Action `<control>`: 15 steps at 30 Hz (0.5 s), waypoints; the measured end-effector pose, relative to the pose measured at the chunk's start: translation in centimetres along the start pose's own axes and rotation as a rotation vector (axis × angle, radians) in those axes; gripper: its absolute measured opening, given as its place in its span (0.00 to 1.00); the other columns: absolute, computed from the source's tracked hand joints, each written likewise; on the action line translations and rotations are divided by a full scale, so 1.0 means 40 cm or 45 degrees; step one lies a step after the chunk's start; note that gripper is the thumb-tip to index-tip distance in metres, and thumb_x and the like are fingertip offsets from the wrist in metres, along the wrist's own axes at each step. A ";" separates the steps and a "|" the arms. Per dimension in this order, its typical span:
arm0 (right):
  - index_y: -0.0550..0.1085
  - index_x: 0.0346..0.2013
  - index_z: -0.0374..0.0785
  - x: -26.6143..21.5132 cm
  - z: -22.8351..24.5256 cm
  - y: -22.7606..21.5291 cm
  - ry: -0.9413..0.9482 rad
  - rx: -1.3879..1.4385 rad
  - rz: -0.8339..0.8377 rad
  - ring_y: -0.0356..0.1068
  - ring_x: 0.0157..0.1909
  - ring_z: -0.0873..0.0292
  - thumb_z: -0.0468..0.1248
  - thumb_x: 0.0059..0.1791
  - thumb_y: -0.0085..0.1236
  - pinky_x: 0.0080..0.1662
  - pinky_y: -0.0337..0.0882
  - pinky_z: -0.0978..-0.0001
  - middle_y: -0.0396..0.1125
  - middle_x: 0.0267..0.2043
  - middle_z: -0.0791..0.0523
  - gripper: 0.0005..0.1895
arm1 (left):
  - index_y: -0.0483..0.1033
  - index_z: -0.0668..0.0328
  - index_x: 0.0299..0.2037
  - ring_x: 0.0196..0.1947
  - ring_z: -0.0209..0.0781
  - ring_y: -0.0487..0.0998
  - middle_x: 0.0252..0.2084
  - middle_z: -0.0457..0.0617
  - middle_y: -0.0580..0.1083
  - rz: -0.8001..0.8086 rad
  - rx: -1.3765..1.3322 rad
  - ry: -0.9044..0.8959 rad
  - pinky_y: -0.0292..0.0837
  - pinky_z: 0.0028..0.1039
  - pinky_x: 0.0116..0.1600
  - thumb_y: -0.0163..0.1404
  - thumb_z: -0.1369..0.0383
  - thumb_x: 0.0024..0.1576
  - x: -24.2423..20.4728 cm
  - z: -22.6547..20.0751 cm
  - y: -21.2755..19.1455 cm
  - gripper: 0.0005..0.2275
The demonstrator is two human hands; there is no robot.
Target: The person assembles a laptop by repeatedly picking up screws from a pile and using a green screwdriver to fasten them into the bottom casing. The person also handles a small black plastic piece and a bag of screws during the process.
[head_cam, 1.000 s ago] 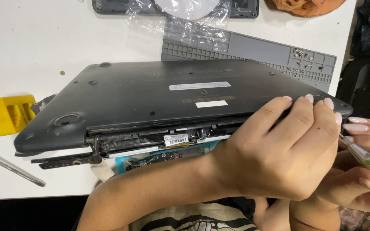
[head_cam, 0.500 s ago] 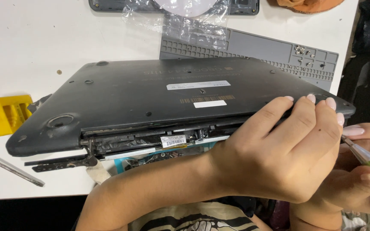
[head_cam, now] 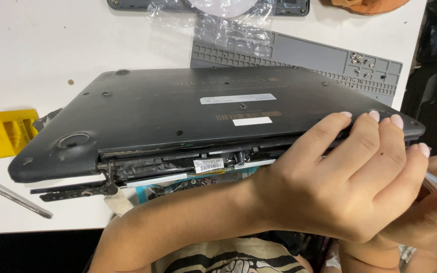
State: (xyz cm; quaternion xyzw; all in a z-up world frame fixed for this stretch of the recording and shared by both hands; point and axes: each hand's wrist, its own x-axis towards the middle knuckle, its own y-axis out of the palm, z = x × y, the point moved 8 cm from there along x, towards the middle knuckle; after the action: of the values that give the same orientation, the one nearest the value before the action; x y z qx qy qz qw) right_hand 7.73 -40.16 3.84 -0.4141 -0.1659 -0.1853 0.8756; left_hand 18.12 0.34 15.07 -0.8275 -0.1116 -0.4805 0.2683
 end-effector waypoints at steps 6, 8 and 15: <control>0.59 0.44 0.32 -0.082 -0.059 0.126 0.021 0.088 -0.151 0.58 0.53 0.46 0.44 0.66 0.30 0.62 0.60 0.53 0.58 0.50 0.41 0.17 | 0.79 0.55 0.43 0.43 0.42 0.81 0.42 0.50 0.81 -0.004 0.085 0.031 0.80 0.27 0.52 0.47 0.72 0.70 0.004 0.000 0.000 0.07; 0.58 0.43 0.34 -0.100 -0.039 0.173 0.028 0.115 -0.207 0.57 0.52 0.46 0.43 0.65 0.30 0.62 0.58 0.53 0.56 0.49 0.42 0.16 | 0.78 0.53 0.39 0.43 0.40 0.79 0.41 0.49 0.79 -0.017 0.117 0.026 0.79 0.26 0.51 0.46 0.73 0.70 0.011 0.002 -0.003 0.09; 0.54 0.39 0.40 -0.080 0.135 0.291 0.049 0.214 -0.385 0.51 0.48 0.49 0.43 0.61 0.30 0.61 0.54 0.51 0.52 0.45 0.45 0.11 | 0.81 0.58 0.36 0.42 0.42 0.77 0.40 0.50 0.77 -0.037 0.131 0.014 0.78 0.26 0.49 0.47 0.75 0.70 0.014 0.000 -0.004 0.11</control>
State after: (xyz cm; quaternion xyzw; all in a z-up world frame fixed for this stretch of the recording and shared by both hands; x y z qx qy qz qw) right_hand 9.54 -28.45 -2.05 -0.3062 -0.2243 -0.3082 0.8723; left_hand 18.34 0.44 15.59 -0.8083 -0.1466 -0.4824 0.3039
